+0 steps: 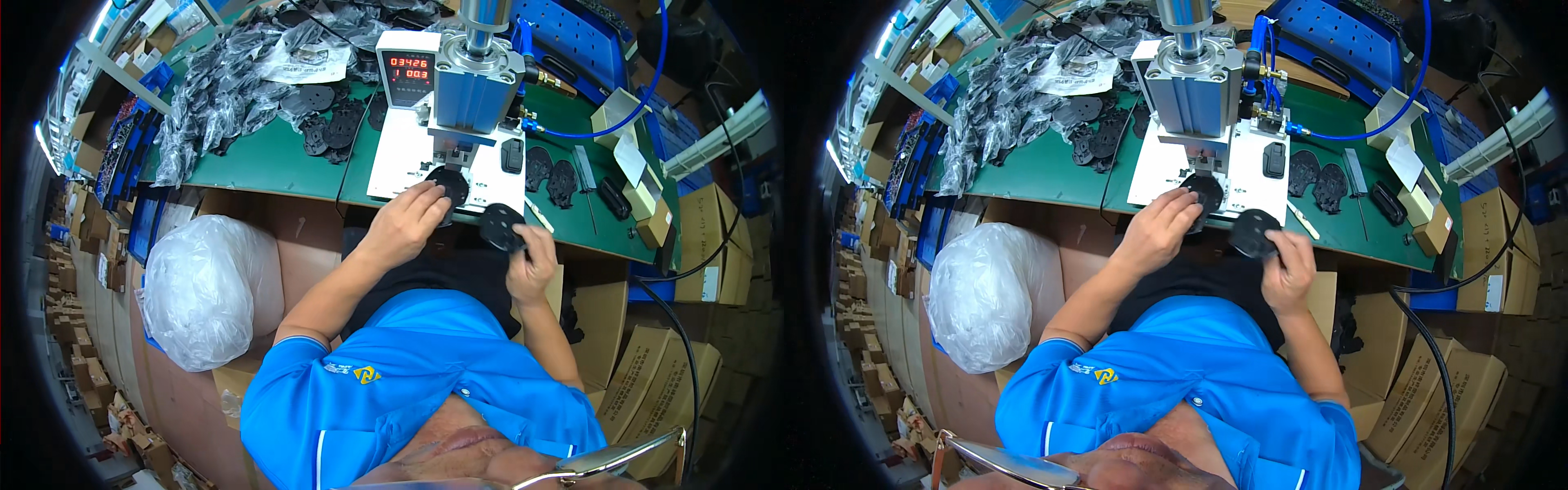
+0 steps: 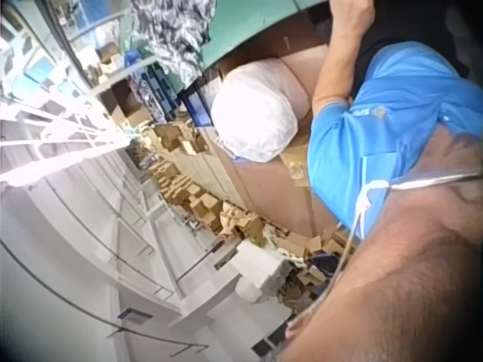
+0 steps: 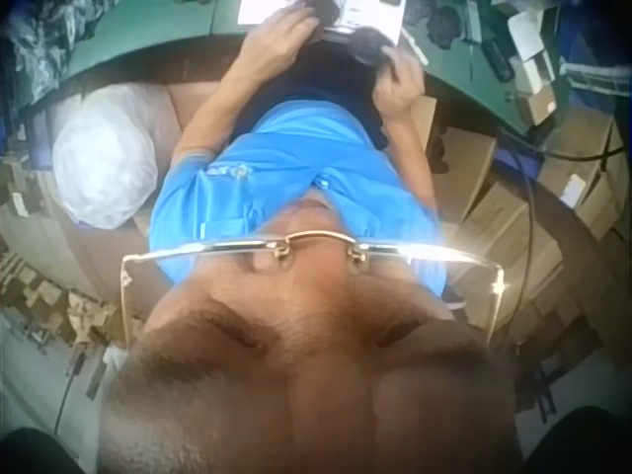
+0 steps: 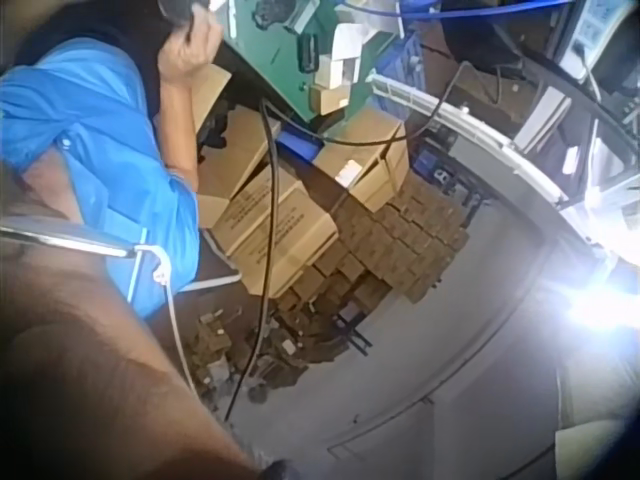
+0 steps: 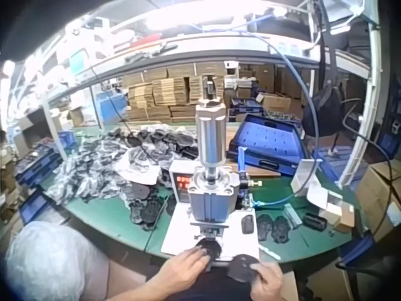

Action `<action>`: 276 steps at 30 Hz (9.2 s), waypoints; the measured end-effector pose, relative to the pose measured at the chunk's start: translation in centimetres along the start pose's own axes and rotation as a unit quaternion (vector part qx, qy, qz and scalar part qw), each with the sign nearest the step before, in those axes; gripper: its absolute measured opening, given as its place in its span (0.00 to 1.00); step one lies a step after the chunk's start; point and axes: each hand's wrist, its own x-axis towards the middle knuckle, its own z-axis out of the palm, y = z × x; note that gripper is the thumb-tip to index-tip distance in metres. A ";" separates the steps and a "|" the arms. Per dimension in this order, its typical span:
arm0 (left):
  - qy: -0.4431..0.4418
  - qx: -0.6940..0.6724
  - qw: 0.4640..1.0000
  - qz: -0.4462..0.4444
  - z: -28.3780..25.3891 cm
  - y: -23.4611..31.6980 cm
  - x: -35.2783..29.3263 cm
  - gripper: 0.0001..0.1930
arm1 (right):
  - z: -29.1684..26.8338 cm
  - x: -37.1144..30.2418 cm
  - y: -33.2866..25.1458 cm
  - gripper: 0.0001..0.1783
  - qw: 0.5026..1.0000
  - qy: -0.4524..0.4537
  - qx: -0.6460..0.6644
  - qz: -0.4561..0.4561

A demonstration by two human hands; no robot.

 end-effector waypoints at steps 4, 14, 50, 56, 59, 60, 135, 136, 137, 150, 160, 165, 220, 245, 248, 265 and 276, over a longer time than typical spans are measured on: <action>-0.009 0.057 0.998 -0.018 1.9 0.6 0.1 0.20 | -5.9 -5.1 1.4 0.22 0.991 0.013 -0.071 0.110; -0.023 0.044 0.997 -0.051 1.4 0.9 0.6 0.21 | -20.7 -22.9 13.1 0.17 0.852 0.037 -0.354 0.383; 0.079 0.074 0.921 -0.375 -4.9 -15.6 1.4 0.24 | 7.9 3.4 1.1 0.29 0.979 -0.116 -0.093 -0.140; -0.218 0.181 0.848 -0.447 -3.4 -21.1 4.9 0.44 | 7.7 3.4 1.2 0.29 0.980 -0.115 -0.093 -0.132; -0.269 0.203 0.835 -0.436 -3.1 -22.3 5.0 0.43 | 7.7 3.3 1.0 0.29 0.981 -0.113 -0.092 -0.130; -0.270 0.203 0.835 -0.434 -3.2 -22.7 4.7 0.43 | 7.7 3.3 0.9 0.29 0.981 -0.113 -0.090 -0.131; -0.007 -0.002 0.998 -0.058 1.7 -1.0 -0.4 0.32 | -2.1 -1.6 1.9 0.16 0.995 -0.065 -0.061 0.044; -0.001 -0.022 0.998 -0.058 1.8 -0.8 -0.2 0.31 | -0.8 -0.3 1.2 0.16 0.996 -0.068 -0.050 -0.006; 0.004 -0.040 0.997 -0.059 1.7 -0.8 0.0 0.31 | 0.5 0.4 0.9 0.18 0.996 -0.078 -0.042 -0.029; 0.032 -0.067 0.995 -0.067 1.9 -1.0 -0.8 0.30 | 7.3 4.3 0.9 0.32 0.972 -0.164 -0.102 -0.131; 0.133 0.050 0.953 -0.267 -2.9 -12.5 -2.6 0.22 | 7.8 4.1 1.3 0.31 0.978 -0.146 -0.077 -0.124; 0.007 0.189 0.874 -0.448 -4.3 -20.9 -4.2 0.37 | 8.0 4.1 1.5 0.30 0.979 -0.138 -0.075 -0.126; 0.005 -0.031 1.000 -0.002 1.2 -2.7 0.5 0.19 | -25.3 -30.4 18.4 0.27 0.742 0.010 -0.368 0.560; 0.011 -0.044 0.998 -0.043 1.3 -1.6 0.9 0.25 | 1.4 2.6 1.7 0.53 0.525 -0.067 0.741 0.413; 0.016 -0.044 0.998 -0.045 1.2 -1.8 0.7 0.26 | 1.9 2.9 1.7 0.54 0.497 -0.067 0.753 0.426; 0.012 -0.075 0.995 -0.059 1.0 -1.7 -0.5 0.21 | 7.2 4.1 0.9 0.26 0.978 -0.154 -0.055 -0.127; 0.057 -0.021 0.920 -0.388 -4.8 -17.6 1.0 0.20 | 8.8 4.0 2.5 0.24 0.983 -0.103 -0.016 -0.150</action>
